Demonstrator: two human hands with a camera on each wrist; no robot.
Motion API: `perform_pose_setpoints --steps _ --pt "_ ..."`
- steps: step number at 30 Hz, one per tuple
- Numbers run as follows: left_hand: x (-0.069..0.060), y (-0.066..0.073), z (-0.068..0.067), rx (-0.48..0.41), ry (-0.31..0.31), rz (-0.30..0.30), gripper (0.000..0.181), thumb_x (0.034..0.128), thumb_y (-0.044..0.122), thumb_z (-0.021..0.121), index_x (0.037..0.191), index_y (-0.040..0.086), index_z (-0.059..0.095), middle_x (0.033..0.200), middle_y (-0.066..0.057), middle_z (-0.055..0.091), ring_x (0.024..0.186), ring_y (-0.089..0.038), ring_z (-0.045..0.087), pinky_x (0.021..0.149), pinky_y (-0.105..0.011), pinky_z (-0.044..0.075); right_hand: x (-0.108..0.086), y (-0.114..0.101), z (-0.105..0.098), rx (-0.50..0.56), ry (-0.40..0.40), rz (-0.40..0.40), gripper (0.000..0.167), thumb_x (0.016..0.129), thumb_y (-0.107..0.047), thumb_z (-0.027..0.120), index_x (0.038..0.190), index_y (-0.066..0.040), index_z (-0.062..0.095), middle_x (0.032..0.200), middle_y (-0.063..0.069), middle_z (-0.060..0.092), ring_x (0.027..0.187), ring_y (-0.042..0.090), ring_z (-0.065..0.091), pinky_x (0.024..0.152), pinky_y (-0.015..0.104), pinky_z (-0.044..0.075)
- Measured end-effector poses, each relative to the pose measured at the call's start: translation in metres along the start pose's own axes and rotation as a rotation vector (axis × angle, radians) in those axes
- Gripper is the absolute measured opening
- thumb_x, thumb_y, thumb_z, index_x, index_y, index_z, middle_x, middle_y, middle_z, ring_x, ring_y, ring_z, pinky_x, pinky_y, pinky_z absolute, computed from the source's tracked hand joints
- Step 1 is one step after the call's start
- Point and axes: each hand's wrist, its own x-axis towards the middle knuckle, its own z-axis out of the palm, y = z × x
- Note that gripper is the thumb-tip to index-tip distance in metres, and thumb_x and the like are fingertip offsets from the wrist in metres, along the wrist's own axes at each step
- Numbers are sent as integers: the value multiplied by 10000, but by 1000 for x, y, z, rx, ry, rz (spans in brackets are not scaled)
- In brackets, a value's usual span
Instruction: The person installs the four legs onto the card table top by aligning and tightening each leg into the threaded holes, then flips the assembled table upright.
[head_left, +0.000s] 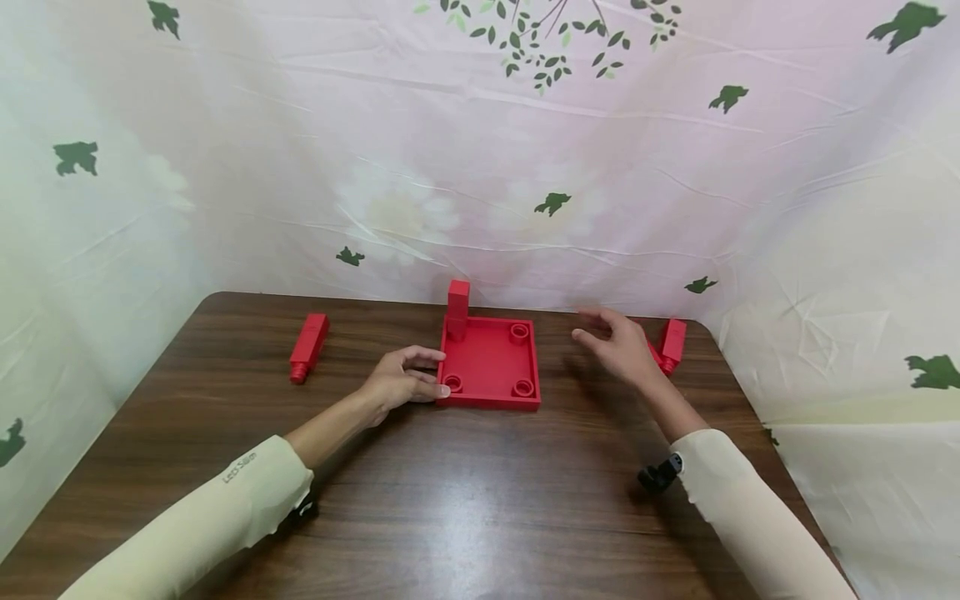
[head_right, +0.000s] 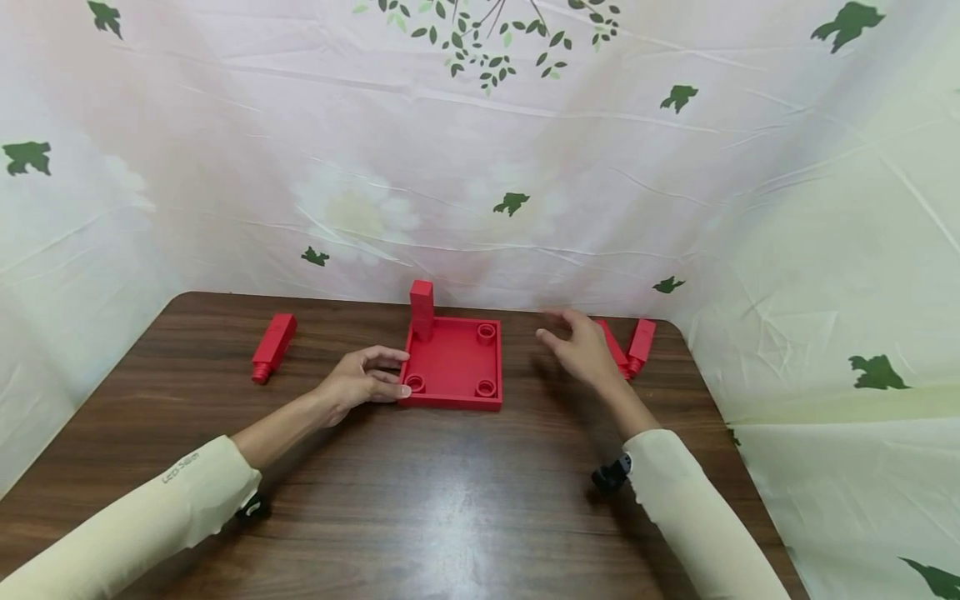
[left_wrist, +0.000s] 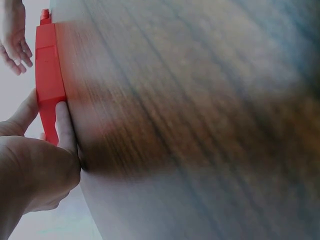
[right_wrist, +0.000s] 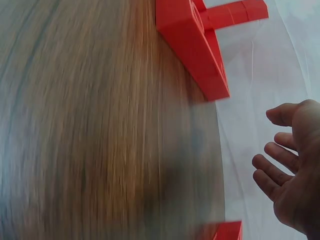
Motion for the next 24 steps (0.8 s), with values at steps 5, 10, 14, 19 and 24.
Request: perform_pose_setpoints --steps 5,10,14,19,24 --pt "0 0 0 7 3 -1 684 886 -23 935 1510 57 668 1469 -218 681 1092 -191 747 899 -302 711 -3 14 -15 -24 23 22 533 1110 -301 756 1551 -25 641 1527 249 687 1404 456 672 1198 646 567" --pt "1 0 0 12 -1 2 683 889 -22 933 1513 55 666 1466 -221 685 1094 -192 748 901 -306 712 -4 27 -31 -44 45 43 556 1112 -303 751 1559 5 628 1530 279 686 1401 470 681 1202 645 554" --pt "2 1 -1 16 1 -7 668 891 -13 933 1501 75 676 1473 -213 689 1101 -197 762 901 -304 710 -3 38 -41 -60 76 56 538 1099 -280 766 1533 16 649 1494 290 708 1369 477 702 1194 644 548" --pt "1 1 -1 28 7 -12 659 892 -3 937 1493 84 682 1462 -205 695 1102 -201 767 911 -313 711 -2 53 -48 -85 107 104 540 1092 -297 771 1528 1 656 1488 297 706 1361 488 679 1194 658 534" --pt "1 1 -1 15 7 -13 663 890 -17 932 1494 74 677 1459 -211 699 1076 -183 777 911 -321 714 2 63 -49 -65 115 155 576 1085 -301 771 1547 14 634 1522 312 679 1411 487 644 1222 661 512"
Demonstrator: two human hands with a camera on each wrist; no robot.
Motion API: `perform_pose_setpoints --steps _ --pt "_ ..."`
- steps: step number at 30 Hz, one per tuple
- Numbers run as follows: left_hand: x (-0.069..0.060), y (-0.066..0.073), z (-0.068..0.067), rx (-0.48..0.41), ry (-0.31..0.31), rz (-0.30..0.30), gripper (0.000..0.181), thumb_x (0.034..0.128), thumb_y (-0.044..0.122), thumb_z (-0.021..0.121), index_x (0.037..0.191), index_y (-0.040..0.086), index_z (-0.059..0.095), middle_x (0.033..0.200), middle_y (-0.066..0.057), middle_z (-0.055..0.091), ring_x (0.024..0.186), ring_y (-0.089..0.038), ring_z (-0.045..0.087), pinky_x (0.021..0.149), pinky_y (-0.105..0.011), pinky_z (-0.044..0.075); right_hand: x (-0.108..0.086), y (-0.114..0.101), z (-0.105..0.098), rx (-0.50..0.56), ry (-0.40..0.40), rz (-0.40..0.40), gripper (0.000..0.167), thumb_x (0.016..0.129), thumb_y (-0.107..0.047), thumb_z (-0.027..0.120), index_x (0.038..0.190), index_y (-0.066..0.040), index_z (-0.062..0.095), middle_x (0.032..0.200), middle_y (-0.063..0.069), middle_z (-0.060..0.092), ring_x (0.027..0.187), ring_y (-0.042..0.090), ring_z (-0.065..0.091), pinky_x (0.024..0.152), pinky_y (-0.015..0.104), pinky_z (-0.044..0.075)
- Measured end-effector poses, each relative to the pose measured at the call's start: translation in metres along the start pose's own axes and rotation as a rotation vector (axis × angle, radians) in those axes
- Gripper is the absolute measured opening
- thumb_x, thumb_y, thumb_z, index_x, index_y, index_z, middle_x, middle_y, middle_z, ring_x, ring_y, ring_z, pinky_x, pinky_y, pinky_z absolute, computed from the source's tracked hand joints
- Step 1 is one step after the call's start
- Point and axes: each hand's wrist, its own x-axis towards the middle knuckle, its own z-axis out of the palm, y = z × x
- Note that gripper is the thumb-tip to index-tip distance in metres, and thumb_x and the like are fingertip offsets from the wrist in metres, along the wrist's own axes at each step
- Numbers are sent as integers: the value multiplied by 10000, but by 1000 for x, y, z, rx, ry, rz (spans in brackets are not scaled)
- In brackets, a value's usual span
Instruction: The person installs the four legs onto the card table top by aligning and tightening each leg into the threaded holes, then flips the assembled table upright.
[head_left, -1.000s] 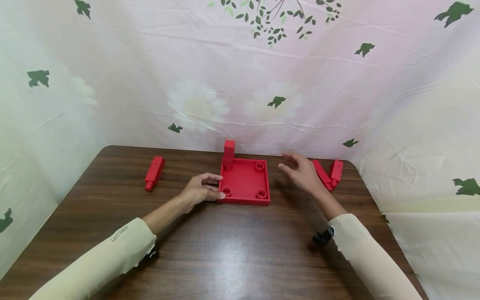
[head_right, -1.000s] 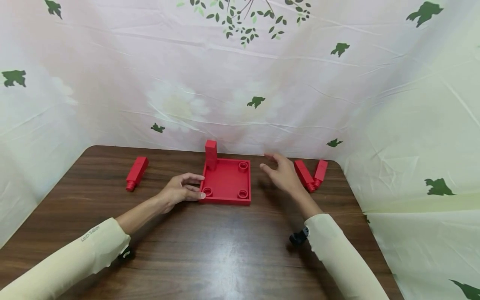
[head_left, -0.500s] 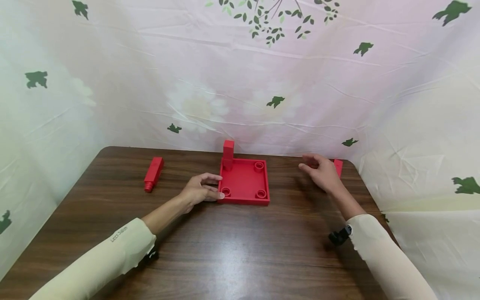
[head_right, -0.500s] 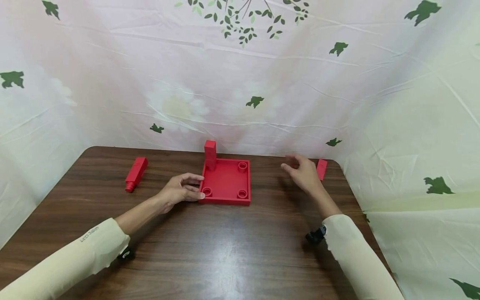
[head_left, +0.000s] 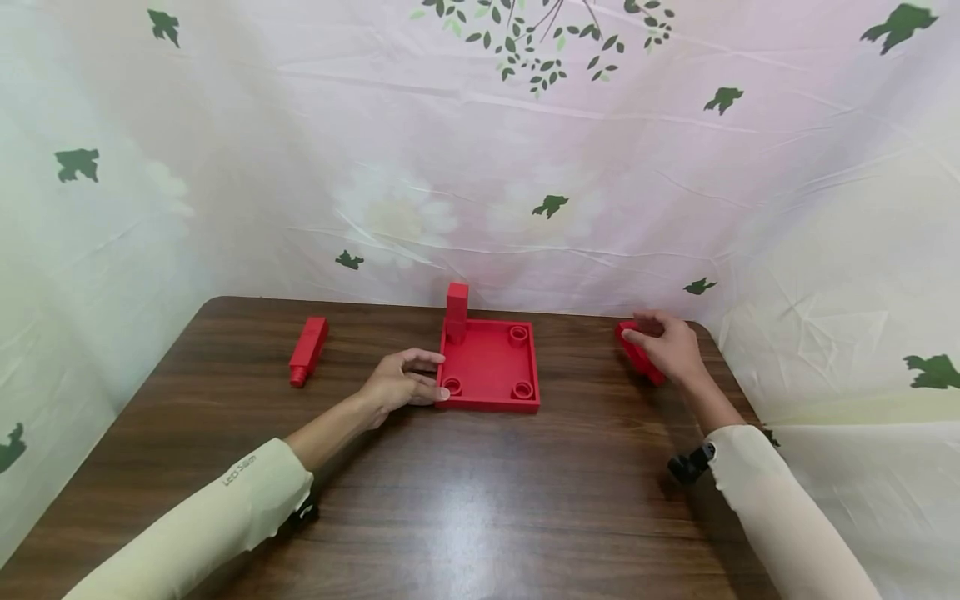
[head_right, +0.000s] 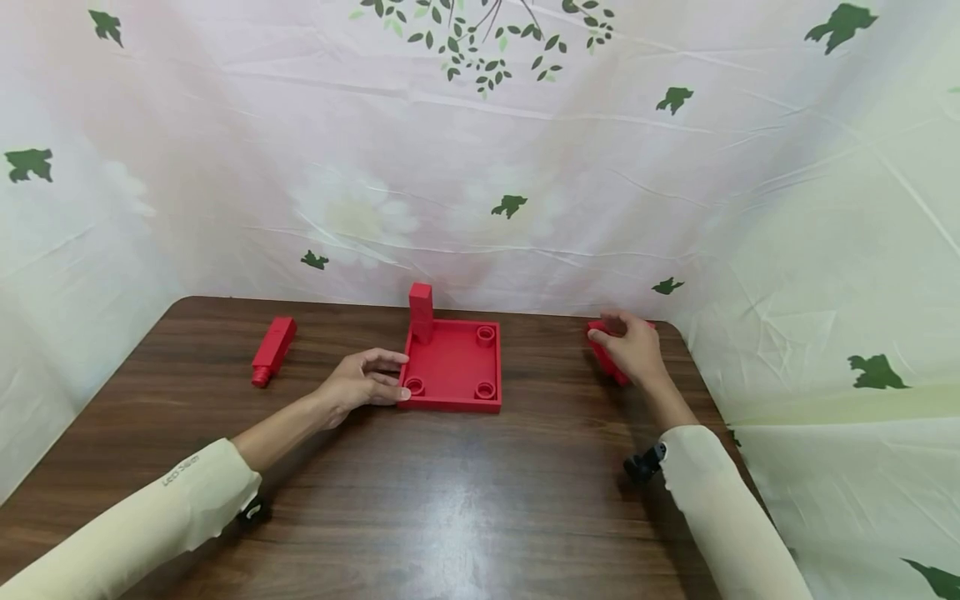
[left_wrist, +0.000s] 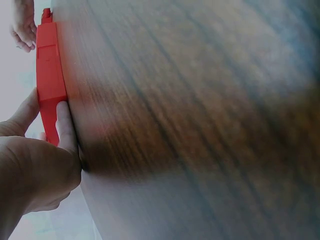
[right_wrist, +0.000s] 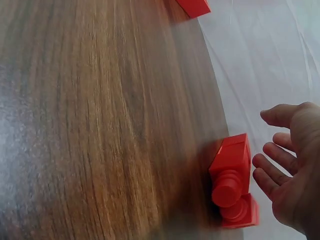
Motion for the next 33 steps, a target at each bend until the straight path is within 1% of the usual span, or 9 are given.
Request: perform_pose_setpoints --steps 7,10,13,15,19,23,28,31,33 --pt "-1 0 1 -10 4 -2 668 886 -16 938 1495 66 675 1455 -208 692 1076 -182 766 900 -318 716 8 3 8 17 3 59 687 1064 -315 802 1592 59 569 1568 320 641 1444 501 635 1267 660 490" --pt "-1 0 1 -11 2 0 665 889 -10 939 1495 69 677 1474 -203 673 1100 -197 764 905 -319 716 11 2 12 21 2 78 685 1052 -277 811 1586 75 564 1561 326 644 1431 505 646 1264 650 499" --pt "-1 0 1 -14 1 4 668 886 -17 938 1495 61 676 1487 -199 651 1114 -206 761 903 -318 715 15 2 16 28 -22 78 676 1040 -238 825 1570 92 567 1543 339 650 1425 513 649 1264 641 503" --pt "-2 0 1 -10 -2 12 674 885 -22 937 1499 44 669 1492 -208 642 1113 -206 761 901 -320 716 17 2 18 27 -59 78 673 1038 -238 831 1570 81 570 1546 336 647 1431 514 640 1268 644 500" --pt "-1 -1 0 -15 -3 3 667 886 -23 935 1495 62 676 1490 -201 662 1096 -190 762 902 -318 715 19 1 22 6 -130 75 652 1048 -265 819 1582 26 584 1572 310 637 1455 504 614 1275 657 494" --pt "1 -1 -1 -16 -3 -2 664 890 -29 928 1495 77 678 1496 -202 678 1087 -184 767 910 -319 714 22 -3 24 -22 -177 66 635 1057 -266 796 1597 -7 585 1603 312 612 1467 505 593 1276 671 487" --pt "2 -1 -1 -7 0 -3 660 892 -23 928 1495 84 681 1492 -200 680 1093 -190 762 908 -312 712 24 -6 28 -57 -208 70 671 1052 -312 801 1619 -31 575 1625 321 584 1467 502 556 1255 671 499" --pt "2 -1 -1 -9 -4 -4 664 892 -28 925 1499 81 678 1500 -203 678 1092 -187 763 909 -313 712 25 -7 30 -80 -219 63 726 1052 -366 808 1642 -30 552 1637 328 562 1427 497 532 1212 664 519" --pt "1 -1 -1 -14 -8 -6 668 892 -35 922 1502 77 674 1506 -205 674 1088 -182 763 912 -317 713 24 -8 32 -94 -222 53 731 1055 -379 804 1648 -35 548 1639 327 555 1400 489 518 1188 661 529"
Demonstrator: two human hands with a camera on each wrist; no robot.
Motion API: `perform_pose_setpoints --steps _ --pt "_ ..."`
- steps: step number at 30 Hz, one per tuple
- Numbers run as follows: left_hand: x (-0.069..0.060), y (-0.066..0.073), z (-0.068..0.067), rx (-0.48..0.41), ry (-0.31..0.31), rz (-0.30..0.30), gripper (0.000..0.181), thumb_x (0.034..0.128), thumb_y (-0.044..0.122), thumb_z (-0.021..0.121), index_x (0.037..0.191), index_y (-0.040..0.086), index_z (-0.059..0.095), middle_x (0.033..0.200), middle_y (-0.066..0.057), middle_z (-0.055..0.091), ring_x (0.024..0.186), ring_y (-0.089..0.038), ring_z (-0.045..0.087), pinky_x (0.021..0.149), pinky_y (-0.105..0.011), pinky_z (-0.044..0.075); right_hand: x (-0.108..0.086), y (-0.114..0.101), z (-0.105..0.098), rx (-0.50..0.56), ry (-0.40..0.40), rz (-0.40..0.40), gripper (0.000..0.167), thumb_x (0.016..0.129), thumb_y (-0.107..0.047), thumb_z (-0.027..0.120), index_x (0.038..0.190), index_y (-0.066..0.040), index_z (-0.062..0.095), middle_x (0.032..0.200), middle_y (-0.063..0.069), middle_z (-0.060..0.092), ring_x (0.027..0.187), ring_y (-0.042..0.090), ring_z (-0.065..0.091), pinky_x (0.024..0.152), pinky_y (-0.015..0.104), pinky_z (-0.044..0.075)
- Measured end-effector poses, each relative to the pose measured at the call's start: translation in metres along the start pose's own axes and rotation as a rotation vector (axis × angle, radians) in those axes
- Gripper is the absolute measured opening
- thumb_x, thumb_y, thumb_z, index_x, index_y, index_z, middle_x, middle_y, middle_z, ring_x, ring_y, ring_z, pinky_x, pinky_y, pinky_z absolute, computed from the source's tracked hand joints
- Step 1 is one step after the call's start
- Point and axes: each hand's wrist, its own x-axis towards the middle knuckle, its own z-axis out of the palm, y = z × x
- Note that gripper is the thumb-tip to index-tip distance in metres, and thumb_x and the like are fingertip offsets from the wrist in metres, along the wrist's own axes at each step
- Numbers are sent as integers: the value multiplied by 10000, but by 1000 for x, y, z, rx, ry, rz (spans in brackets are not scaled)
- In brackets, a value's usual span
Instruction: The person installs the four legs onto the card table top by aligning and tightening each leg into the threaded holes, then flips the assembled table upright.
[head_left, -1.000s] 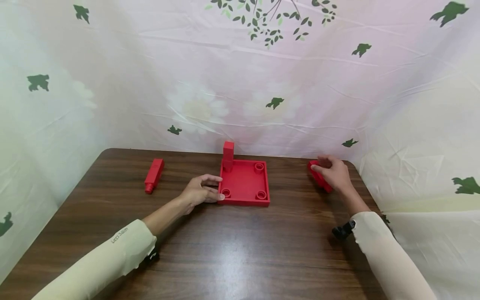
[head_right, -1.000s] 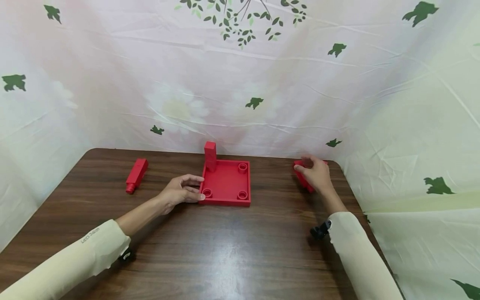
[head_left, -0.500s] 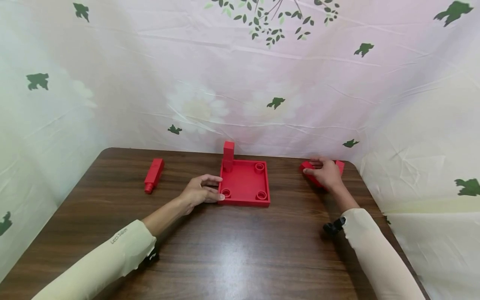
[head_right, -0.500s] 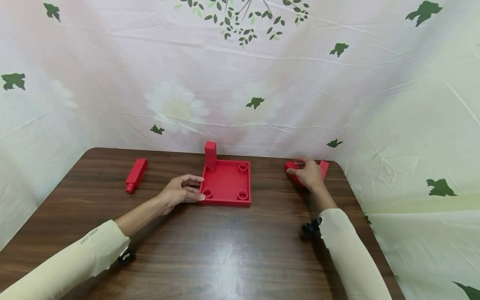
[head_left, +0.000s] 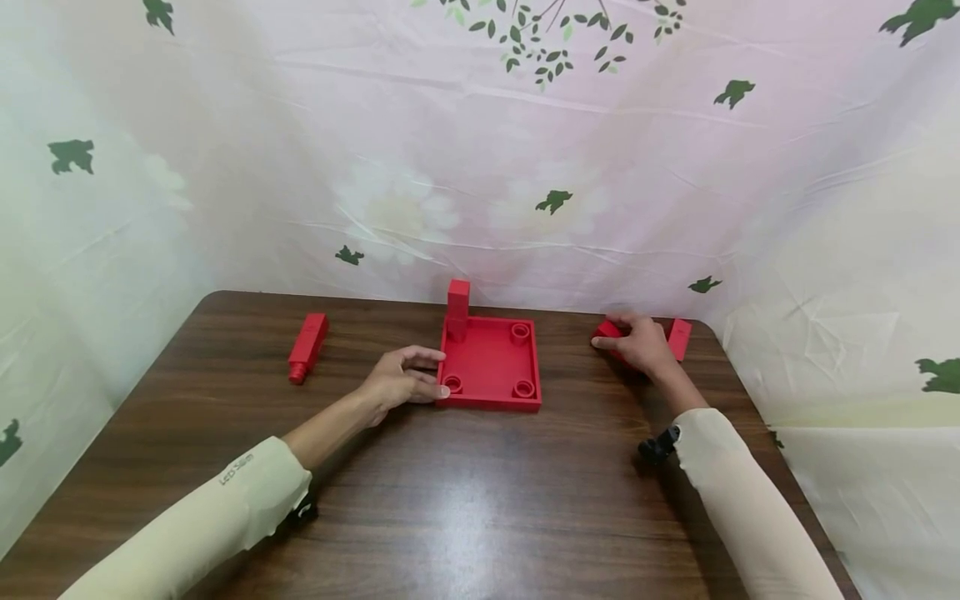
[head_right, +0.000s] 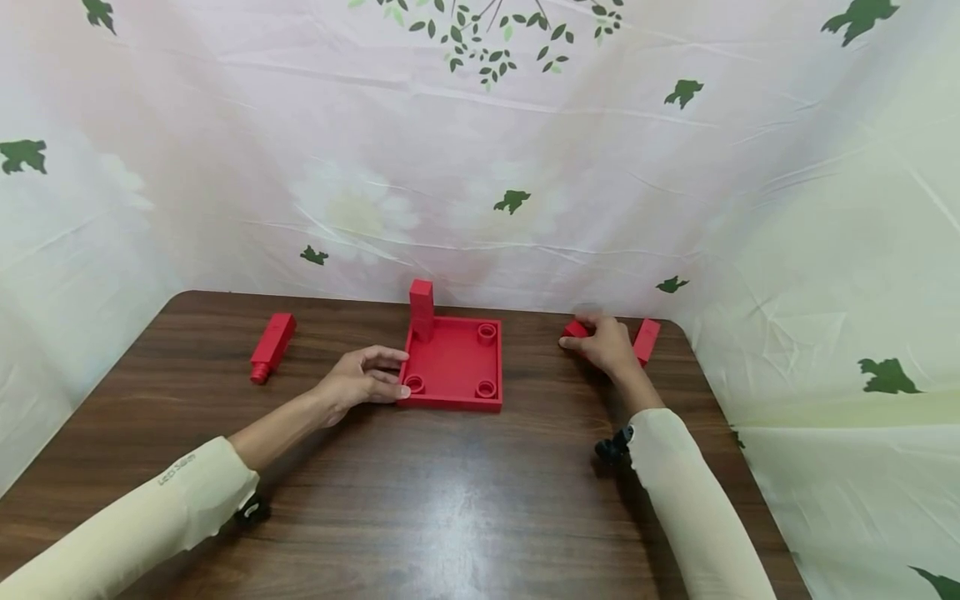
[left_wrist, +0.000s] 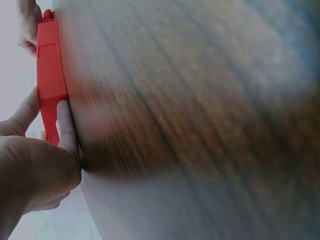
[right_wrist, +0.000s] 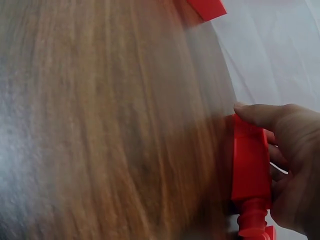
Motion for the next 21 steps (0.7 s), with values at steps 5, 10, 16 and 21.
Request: perform_pose_setpoints --steps 5,10,16,21 --pt "-1 1 0 -4 -7 2 666 899 -37 916 1507 69 666 1507 -207 667 1064 -166 764 926 -333 716 -1 -2 4 -26 12 -32 658 1074 -356 775 1613 -32 583 1586 329 589 1336 478 526 1134 653 546" --pt "-1 0 0 -24 -10 9 665 901 -53 909 1509 54 663 1496 -213 673 1041 -160 772 923 -343 719 -4 -5 5 -37 39 -66 598 1082 -315 764 1551 20 605 1482 333 649 1238 455 570 1046 588 569" --pt "-1 -1 1 -39 6 19 659 891 -60 914 1496 42 673 1443 -206 660 1062 -189 752 898 -335 722 -7 -9 4 -30 75 -94 531 1089 -289 763 1487 40 640 1346 296 694 1142 409 573 907 463 556" --pt "0 -1 1 -38 9 25 661 890 -49 920 1495 42 669 1446 -205 659 1089 -202 743 897 -336 723 -10 -13 2 -21 103 -94 535 1096 -322 753 1495 20 655 1344 294 711 1138 411 600 917 468 565"
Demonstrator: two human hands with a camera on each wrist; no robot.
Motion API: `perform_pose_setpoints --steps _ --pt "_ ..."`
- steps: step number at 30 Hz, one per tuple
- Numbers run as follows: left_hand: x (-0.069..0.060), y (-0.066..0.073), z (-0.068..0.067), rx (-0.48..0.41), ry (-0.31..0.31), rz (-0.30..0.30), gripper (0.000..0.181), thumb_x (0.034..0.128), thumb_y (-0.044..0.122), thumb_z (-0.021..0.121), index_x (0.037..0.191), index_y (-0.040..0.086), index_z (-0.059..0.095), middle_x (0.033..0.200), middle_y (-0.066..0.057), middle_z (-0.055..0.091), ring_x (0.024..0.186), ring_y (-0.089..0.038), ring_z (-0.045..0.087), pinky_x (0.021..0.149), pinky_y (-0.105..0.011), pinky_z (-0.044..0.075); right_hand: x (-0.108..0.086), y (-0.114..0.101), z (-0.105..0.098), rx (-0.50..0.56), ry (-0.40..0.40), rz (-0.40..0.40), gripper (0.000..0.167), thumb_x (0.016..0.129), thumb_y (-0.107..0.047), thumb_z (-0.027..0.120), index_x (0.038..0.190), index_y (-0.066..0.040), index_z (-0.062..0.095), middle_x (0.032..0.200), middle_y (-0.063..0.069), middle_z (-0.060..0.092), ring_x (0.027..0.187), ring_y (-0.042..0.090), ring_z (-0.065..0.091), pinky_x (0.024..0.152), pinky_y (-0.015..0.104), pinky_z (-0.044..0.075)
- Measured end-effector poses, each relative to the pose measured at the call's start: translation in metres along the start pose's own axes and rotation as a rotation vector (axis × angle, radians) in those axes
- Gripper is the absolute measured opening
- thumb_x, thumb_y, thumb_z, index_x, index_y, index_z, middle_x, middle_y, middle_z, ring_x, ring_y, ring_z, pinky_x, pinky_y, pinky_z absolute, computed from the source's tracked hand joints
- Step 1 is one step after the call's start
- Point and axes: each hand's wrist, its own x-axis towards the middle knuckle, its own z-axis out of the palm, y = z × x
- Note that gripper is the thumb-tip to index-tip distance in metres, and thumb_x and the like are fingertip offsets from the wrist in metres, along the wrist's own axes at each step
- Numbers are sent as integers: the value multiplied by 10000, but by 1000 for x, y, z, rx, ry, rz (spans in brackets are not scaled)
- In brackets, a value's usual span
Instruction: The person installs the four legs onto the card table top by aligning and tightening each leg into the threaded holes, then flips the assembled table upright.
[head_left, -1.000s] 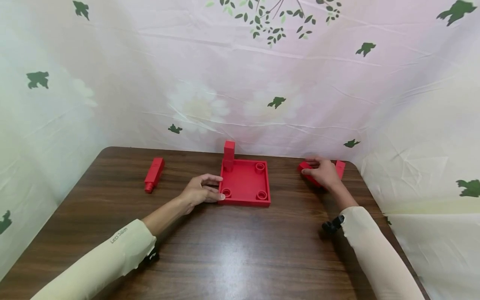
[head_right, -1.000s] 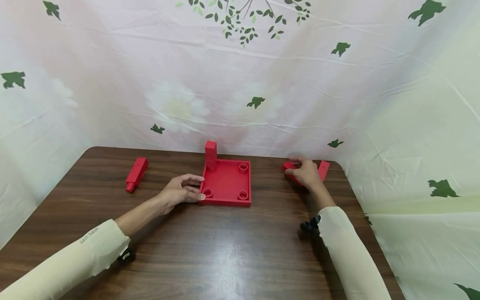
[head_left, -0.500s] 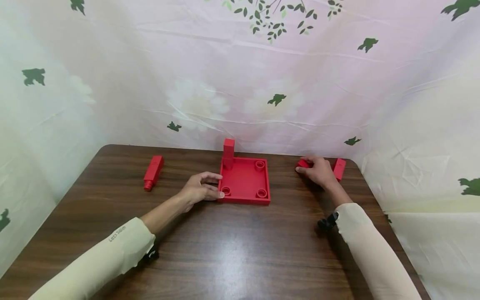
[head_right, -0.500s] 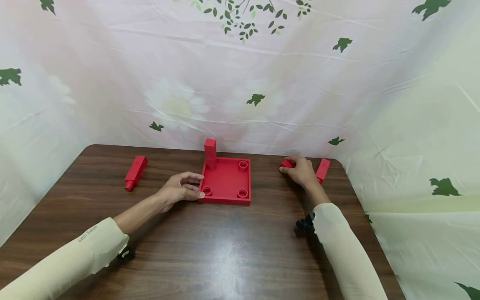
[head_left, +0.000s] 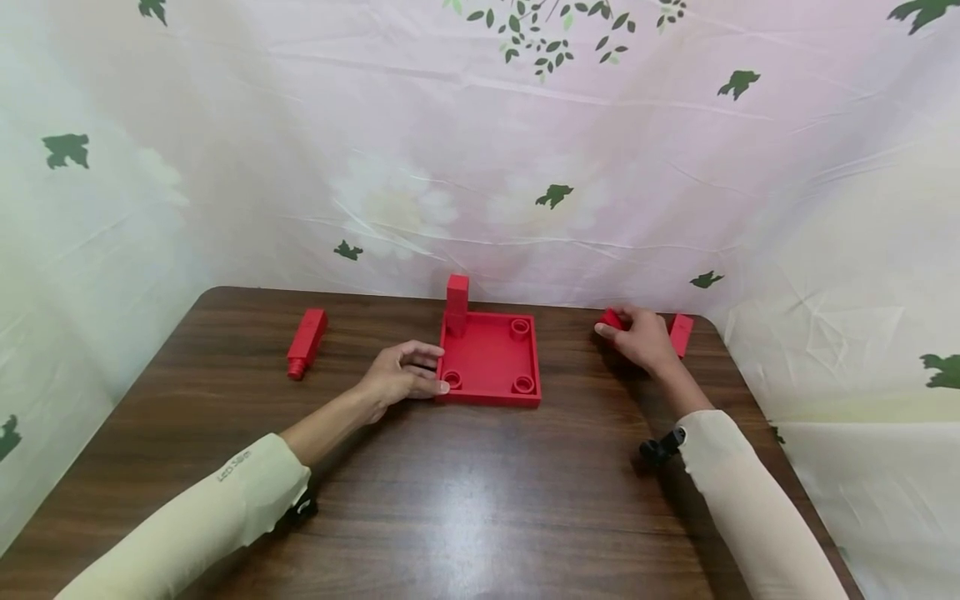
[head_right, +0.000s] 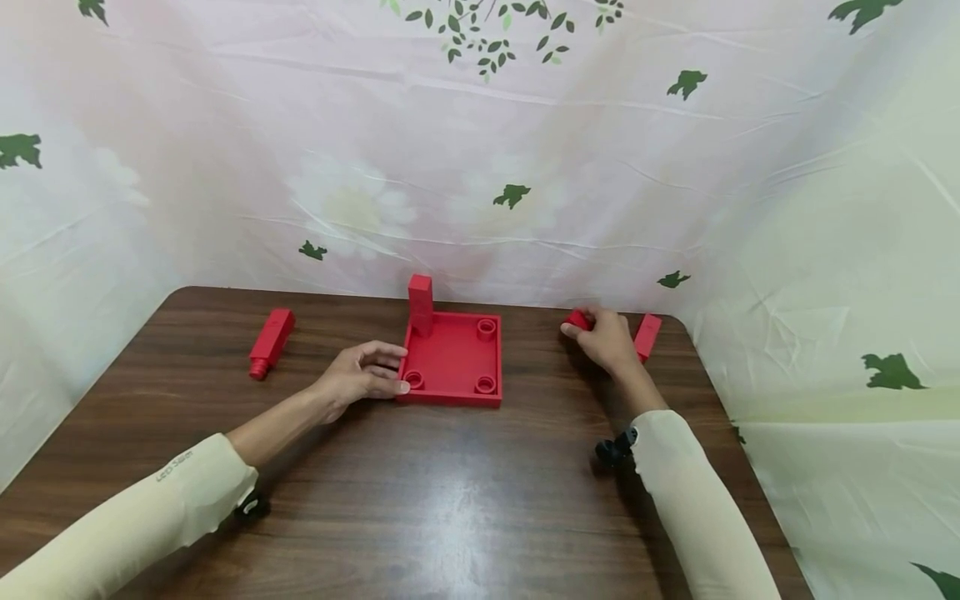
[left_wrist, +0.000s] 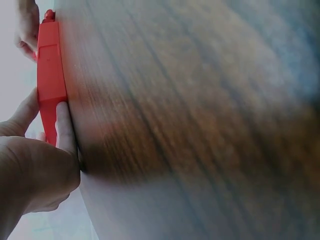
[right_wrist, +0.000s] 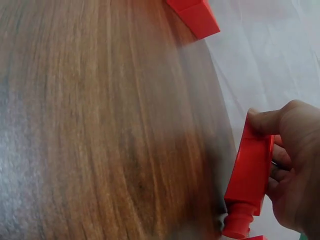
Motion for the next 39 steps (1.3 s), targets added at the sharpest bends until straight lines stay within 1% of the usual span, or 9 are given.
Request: perform_pose_setpoints --steps 4,10,19,22,26,28,30,34,39 --pt "-1 0 -1 9 1 6 656 889 -40 924 1488 46 671 1446 -202 663 1096 -206 742 894 -330 722 -2 -6 0 33 18 -2 571 1101 -350 747 1533 7 644 1425 305 712 1191 427 643 993 510 583" --pt "-2 1 -1 27 1 12 666 885 -32 930 1496 48 675 1442 -200 670 1109 -212 742 897 -320 718 -7 -19 -1 90 27 -14 570 1092 -367 762 1532 -18 662 1436 279 731 1259 429 678 1018 485 577" --pt "0 1 0 21 -3 13 671 880 -49 927 1495 45 674 1440 -203 677 1092 -197 748 901 -322 718 -15 -40 -1 227 25 35 635 1059 -424 808 1532 -28 661 1491 261 699 1345 426 663 1122 529 581" --pt "0 1 -1 12 -4 9 672 881 -57 923 1496 40 670 1439 -206 668 1089 -199 747 902 -327 719 -16 -45 1 259 29 46 635 1048 -436 819 1520 -39 670 1472 243 711 1335 409 674 1086 453 595" --pt "0 1 -1 21 -9 3 671 883 -44 928 1496 49 672 1437 -194 658 1101 -206 737 904 -320 716 -16 -49 4 301 45 62 621 1036 -439 831 1497 -46 692 1450 229 724 1316 382 688 972 248 570" --pt "0 1 0 24 -11 2 669 883 -37 931 1494 55 675 1435 -191 657 1107 -210 734 904 -317 715 -16 -51 5 327 52 70 627 1033 -446 832 1494 -44 695 1454 231 722 1319 375 691 924 179 547" --pt "0 1 0 22 -11 3 667 882 -36 932 1491 56 678 1434 -191 660 1108 -213 735 902 -317 715 -16 -53 6 354 58 82 640 1024 -461 839 1491 -48 695 1463 222 719 1316 359 693 896 145 536" --pt "0 1 0 26 -4 6 666 879 -37 933 1489 55 681 1432 -192 666 1102 -208 735 894 -311 714 -13 -59 10 402 81 83 640 1009 -474 854 1478 -65 707 1456 205 731 1291 305 686 871 133 539" --pt "-1 1 -1 14 -3 2 670 880 -46 929 1493 47 675 1438 -201 663 1101 -204 739 907 -324 717 -9 -65 17 449 123 49 609 1022 -435 843 1486 -64 711 1440 211 745 1232 228 683 874 99 540"
